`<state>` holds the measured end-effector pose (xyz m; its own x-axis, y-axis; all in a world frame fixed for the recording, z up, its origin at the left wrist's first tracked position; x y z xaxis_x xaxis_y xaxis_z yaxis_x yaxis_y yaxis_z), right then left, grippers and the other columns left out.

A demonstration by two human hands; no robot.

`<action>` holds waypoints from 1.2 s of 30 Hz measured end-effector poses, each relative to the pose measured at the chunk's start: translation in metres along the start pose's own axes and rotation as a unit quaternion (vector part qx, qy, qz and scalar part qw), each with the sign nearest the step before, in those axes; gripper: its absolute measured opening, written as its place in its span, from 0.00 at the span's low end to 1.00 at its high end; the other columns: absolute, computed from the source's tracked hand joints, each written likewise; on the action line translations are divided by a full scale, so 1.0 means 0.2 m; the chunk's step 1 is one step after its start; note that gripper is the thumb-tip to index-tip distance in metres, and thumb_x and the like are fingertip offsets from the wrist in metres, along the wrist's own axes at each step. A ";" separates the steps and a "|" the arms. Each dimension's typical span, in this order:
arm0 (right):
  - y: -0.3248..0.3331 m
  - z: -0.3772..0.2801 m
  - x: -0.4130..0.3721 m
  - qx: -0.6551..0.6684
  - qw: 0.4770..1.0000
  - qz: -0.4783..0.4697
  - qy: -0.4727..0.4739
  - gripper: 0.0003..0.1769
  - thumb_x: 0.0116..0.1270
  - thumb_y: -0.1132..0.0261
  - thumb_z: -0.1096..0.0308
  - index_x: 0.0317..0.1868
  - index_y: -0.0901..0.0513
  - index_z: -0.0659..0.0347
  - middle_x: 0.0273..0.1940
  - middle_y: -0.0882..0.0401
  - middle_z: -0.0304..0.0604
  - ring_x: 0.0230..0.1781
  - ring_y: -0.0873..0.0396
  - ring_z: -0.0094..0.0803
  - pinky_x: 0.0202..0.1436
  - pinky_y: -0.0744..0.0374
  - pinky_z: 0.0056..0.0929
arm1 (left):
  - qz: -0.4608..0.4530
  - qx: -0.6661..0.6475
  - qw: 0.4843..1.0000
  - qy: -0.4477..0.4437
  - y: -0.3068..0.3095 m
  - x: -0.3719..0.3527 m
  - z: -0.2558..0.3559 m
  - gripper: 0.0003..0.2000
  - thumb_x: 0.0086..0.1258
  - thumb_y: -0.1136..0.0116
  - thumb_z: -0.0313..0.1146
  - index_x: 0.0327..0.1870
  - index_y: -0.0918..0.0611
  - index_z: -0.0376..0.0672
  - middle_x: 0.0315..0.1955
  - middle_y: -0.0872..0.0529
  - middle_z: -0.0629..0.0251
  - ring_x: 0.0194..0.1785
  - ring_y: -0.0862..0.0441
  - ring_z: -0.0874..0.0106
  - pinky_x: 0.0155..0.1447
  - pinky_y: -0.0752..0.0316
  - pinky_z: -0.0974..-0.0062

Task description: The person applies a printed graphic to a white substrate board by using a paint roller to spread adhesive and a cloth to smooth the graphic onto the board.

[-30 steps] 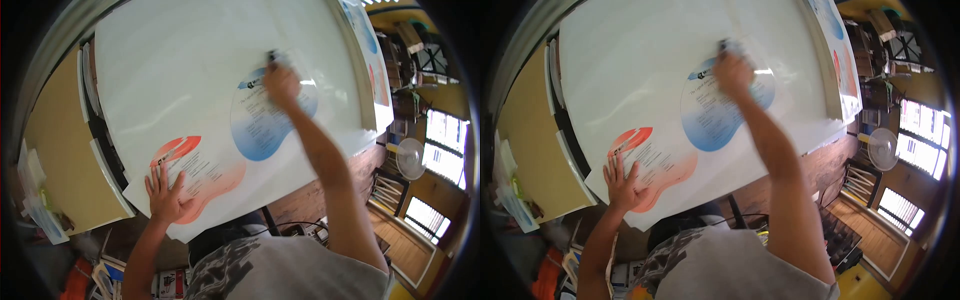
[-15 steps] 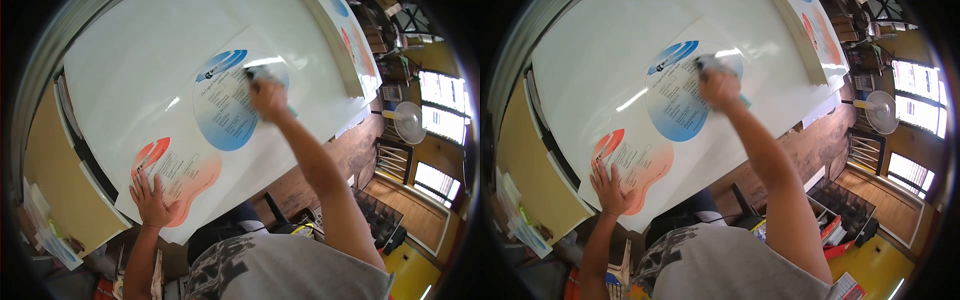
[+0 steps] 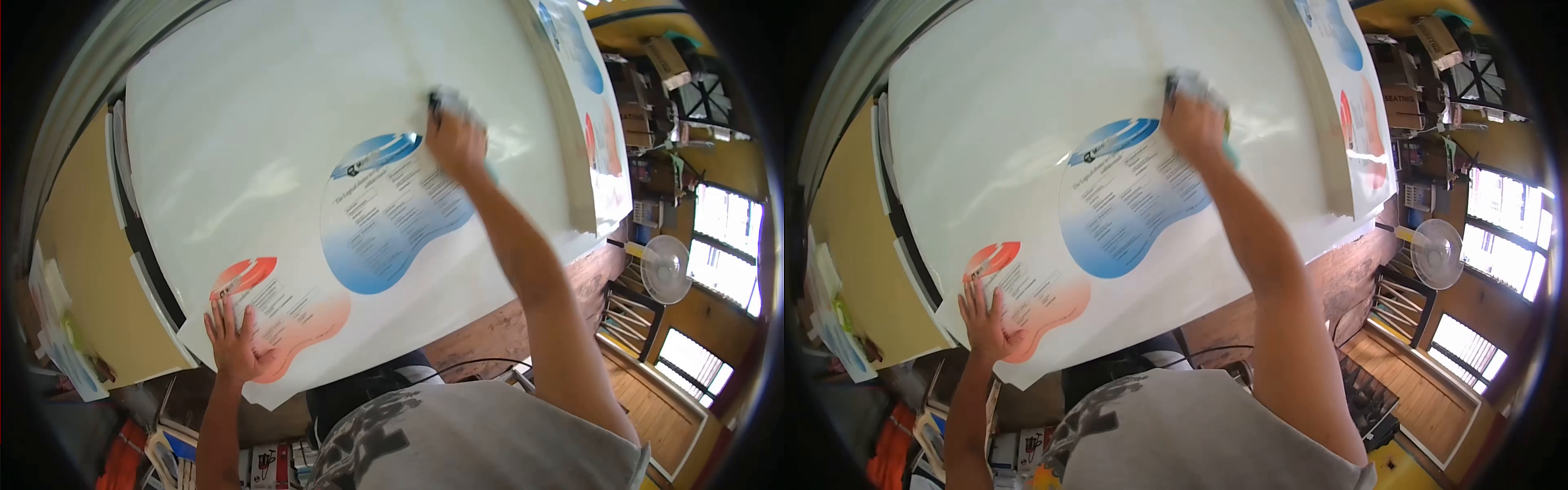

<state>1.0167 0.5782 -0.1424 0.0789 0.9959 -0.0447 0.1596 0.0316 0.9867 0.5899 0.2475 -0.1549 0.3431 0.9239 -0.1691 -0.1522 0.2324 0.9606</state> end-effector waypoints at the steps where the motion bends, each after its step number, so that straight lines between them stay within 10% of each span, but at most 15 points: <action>1: -0.02 0.02 -0.20 -0.004 0.998 0.016 0.057 0.13 0.69 0.39 0.57 0.35 0.15 0.57 0.33 0.13 0.54 0.37 0.14 0.54 0.50 0.18 0.51 | 0.005 -0.003 1.000 0.001 0.00 0.01 -0.01 0.46 0.65 0.52 0.73 0.77 0.36 0.48 0.78 0.49 0.36 0.79 0.52 0.32 0.74 0.59 0.28; 3: 0.00 0.06 -0.62 0.038 0.965 0.098 0.239 0.09 0.63 0.35 0.62 0.29 0.18 0.57 0.30 0.14 0.51 0.33 0.15 0.53 0.50 0.19 0.52 | -0.012 0.008 1.000 0.000 -0.01 -0.01 -0.01 0.46 0.65 0.53 0.74 0.76 0.34 0.47 0.78 0.48 0.36 0.79 0.52 0.32 0.74 0.58 0.28; 8: -0.02 0.13 -0.28 -0.002 0.978 -0.113 0.176 0.13 0.66 0.35 0.56 0.30 0.15 0.57 0.30 0.14 0.51 0.33 0.15 0.51 0.42 0.18 0.48 | -0.008 -0.005 1.000 -0.005 -0.01 0.01 -0.02 0.45 0.65 0.52 0.74 0.74 0.31 0.47 0.77 0.46 0.35 0.79 0.51 0.32 0.74 0.58 0.28; 17: -0.01 -0.02 0.20 -0.004 0.997 0.020 -0.075 0.25 0.78 0.51 0.49 0.49 0.13 0.57 0.43 0.13 0.58 0.47 0.16 0.58 0.56 0.21 0.54 | -0.040 -0.023 0.999 0.006 -0.03 -0.03 -0.03 0.47 0.64 0.53 0.75 0.76 0.31 0.47 0.78 0.46 0.36 0.79 0.50 0.31 0.73 0.58 0.24; 22: -0.10 -0.49 -0.43 0.026 0.993 -0.015 0.118 0.21 0.76 0.44 0.51 0.36 0.16 0.59 0.32 0.14 0.55 0.36 0.15 0.55 0.44 0.20 0.52 | -0.018 -0.109 0.993 0.034 0.08 0.00 -0.01 0.50 0.49 0.28 0.58 0.78 0.34 0.60 0.81 0.50 0.49 0.81 0.51 0.40 0.75 0.54 0.28; 30: -0.16 -1.06 -0.90 0.080 0.950 -0.109 0.283 0.18 0.71 0.36 0.54 0.35 0.15 0.62 0.32 0.15 0.57 0.35 0.17 0.60 0.43 0.21 0.54 | 0.033 -0.138 0.990 0.006 0.09 -0.06 -0.05 0.48 0.54 0.30 0.60 0.79 0.36 0.60 0.82 0.53 0.50 0.83 0.57 0.43 0.78 0.60 0.32; 34: -0.06 -0.74 -0.93 0.145 0.972 -0.084 0.162 0.20 0.74 0.39 0.54 0.52 0.13 0.62 0.44 0.12 0.58 0.46 0.15 0.57 0.52 0.20 0.47 | 0.179 -0.137 0.952 0.205 0.23 -0.24 -0.13 0.48 0.59 0.34 0.62 0.78 0.37 0.46 0.80 0.49 0.48 0.82 0.52 0.50 0.76 0.61 0.30; 36: 0.05 -0.58 -1.04 0.194 0.972 -0.034 0.129 0.21 0.75 0.39 0.55 0.56 0.15 0.62 0.47 0.13 0.59 0.49 0.15 0.54 0.54 0.20 0.44 | 0.292 -0.184 0.842 0.415 0.14 -0.42 -0.34 0.47 0.57 0.27 0.56 0.74 0.33 0.38 0.76 0.39 0.48 0.75 0.36 0.53 0.73 0.43 0.40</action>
<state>0.8876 0.3817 -0.1042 -0.1869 0.9822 -0.0171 0.5188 0.1135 0.8473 0.4935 0.1974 -0.1285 -0.6327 0.7716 0.0651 -0.3992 -0.3971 0.8264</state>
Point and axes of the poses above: each hand's wrist, its own x-axis towards the middle knuckle, its own y-axis out of the back of the hand, z = x × y, the point moved 5 cm from there along x, towards the middle knuckle
